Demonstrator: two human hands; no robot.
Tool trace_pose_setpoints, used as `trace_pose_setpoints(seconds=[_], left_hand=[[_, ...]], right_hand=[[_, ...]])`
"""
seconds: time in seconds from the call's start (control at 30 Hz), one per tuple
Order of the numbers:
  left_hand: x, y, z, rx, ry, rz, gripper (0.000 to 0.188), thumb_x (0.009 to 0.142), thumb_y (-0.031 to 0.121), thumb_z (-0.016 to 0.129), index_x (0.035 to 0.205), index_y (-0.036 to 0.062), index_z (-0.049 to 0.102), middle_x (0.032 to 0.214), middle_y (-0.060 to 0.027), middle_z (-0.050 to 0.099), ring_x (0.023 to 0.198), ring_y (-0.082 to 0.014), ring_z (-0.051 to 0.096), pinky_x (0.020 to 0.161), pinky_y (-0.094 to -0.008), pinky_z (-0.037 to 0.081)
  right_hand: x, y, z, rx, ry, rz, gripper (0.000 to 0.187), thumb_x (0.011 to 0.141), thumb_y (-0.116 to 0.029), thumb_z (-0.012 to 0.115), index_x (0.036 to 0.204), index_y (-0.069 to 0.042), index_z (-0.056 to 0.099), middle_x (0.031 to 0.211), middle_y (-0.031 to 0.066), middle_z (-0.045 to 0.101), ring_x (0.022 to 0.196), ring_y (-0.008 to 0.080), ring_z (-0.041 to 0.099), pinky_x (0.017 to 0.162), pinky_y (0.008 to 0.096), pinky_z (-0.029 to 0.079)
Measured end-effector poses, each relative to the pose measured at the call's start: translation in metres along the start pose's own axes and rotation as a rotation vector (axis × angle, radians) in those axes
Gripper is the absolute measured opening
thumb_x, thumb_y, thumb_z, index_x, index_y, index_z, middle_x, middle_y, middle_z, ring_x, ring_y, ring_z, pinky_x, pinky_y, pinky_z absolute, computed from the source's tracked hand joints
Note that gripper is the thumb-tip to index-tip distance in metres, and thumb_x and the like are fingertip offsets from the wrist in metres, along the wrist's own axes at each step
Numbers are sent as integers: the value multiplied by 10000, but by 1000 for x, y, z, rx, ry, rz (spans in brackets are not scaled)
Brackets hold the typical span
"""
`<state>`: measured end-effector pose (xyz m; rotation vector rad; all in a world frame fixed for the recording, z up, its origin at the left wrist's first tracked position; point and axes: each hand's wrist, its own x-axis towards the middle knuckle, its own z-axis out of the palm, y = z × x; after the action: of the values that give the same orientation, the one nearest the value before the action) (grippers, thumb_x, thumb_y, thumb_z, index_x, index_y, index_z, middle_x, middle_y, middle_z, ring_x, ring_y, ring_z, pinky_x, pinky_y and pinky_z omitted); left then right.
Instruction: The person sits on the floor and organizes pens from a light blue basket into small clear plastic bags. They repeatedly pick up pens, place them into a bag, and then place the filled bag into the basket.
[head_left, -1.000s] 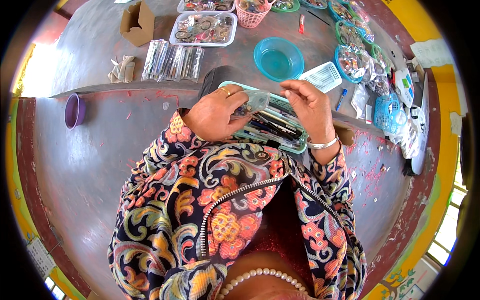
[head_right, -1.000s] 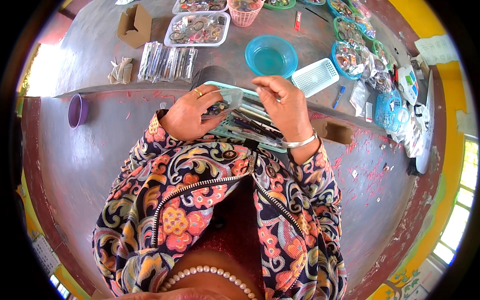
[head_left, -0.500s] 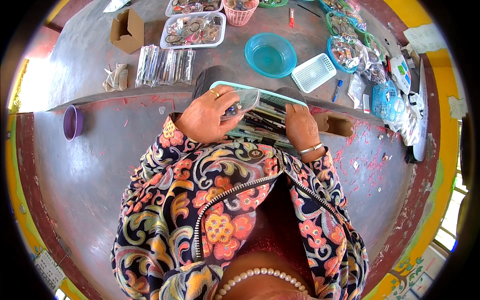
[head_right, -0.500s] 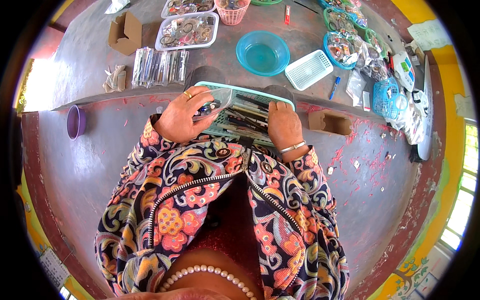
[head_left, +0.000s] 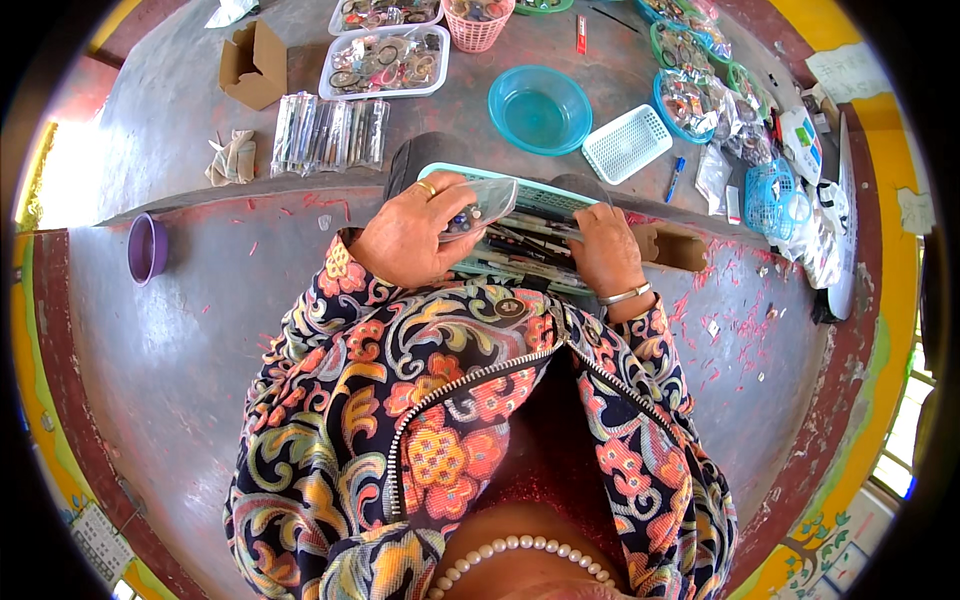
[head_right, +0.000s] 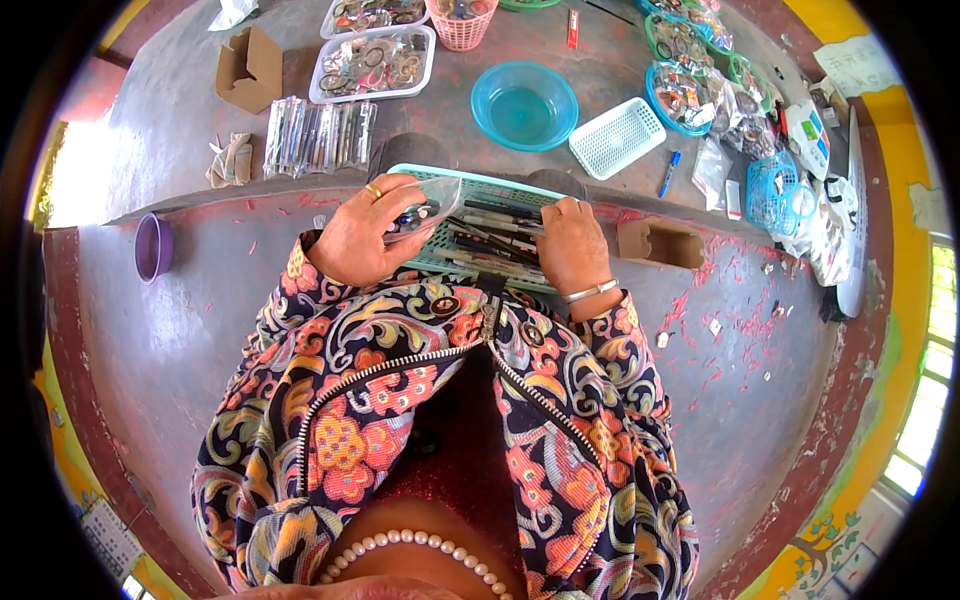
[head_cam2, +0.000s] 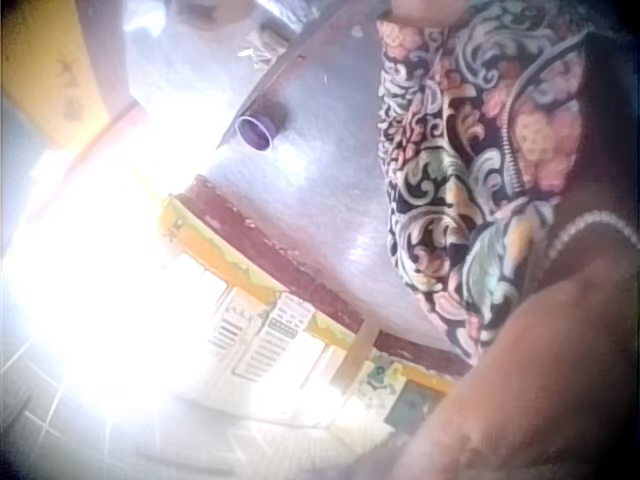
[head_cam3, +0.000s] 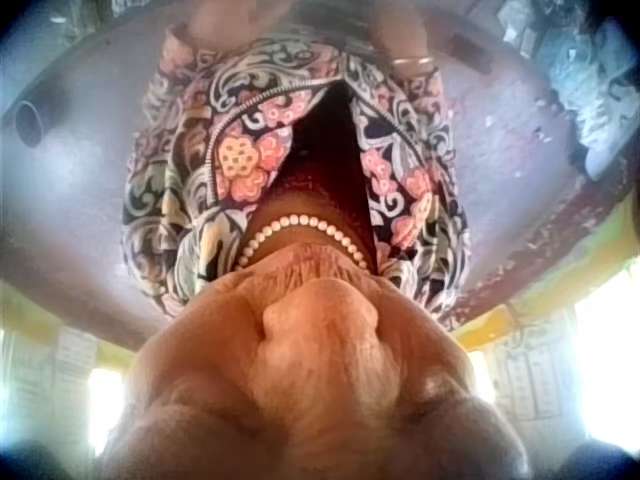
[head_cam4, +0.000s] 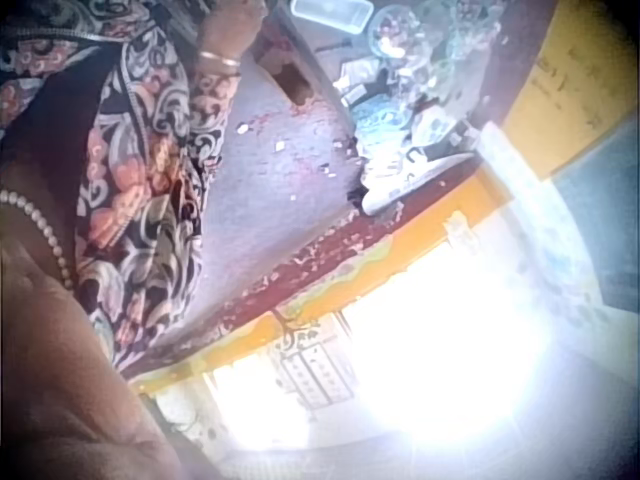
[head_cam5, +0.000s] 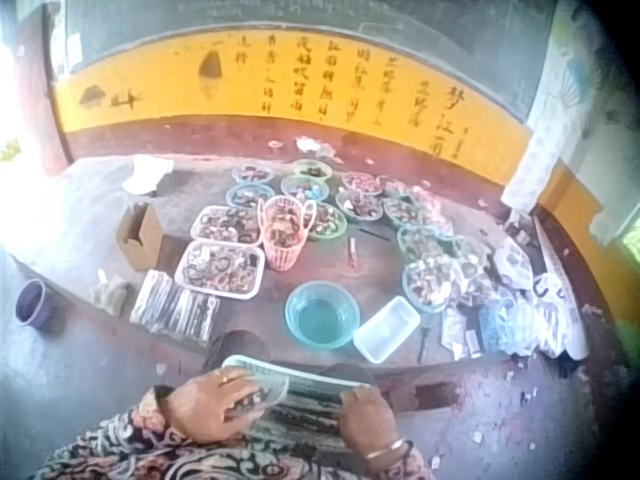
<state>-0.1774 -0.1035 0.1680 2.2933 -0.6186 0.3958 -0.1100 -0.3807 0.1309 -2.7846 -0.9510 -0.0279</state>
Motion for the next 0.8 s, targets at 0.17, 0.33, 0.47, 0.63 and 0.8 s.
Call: trace_pose_setpoints(seconds=[0.17,0.33,0.47,0.63,0.8], left_hand=[[0,1,0,-4,-5,-8,329,796,152,689,1051,9,537,1037,-192,551,878,-379,579,729,-412,503],[-3,0,-2,-11,-66,-77,348,793,135,694,1083,5,553,1114,-192,563,1007,-370,570,844,-407,484],[-3,1,-1,-26,-65,-92,349,789,135,697,1080,5,554,1109,-196,567,1011,-375,568,851,-412,482],[-1,0,1,-6,1,-13,320,796,145,691,1043,15,536,1028,-190,550,887,-382,579,731,-412,505],[0,0,1,-7,-12,-14,341,797,145,688,1073,14,538,1052,-194,553,894,-385,579,739,-417,507]], right_hand=[[1,1,-3,66,-18,23,258,699,-88,674,921,-34,555,918,138,587,920,331,546,807,405,455],[-2,15,1,184,-1,59,200,711,-72,651,891,-46,566,898,136,600,896,344,553,787,425,453],[-4,24,3,344,76,72,126,722,-50,628,846,-37,609,839,123,620,829,335,580,734,408,466],[-11,32,-4,841,102,421,99,824,-67,606,896,-27,661,801,33,651,719,171,625,645,293,475],[-16,44,-3,1984,245,488,188,897,-129,619,1039,-6,626,778,62,623,680,141,563,614,249,452]])
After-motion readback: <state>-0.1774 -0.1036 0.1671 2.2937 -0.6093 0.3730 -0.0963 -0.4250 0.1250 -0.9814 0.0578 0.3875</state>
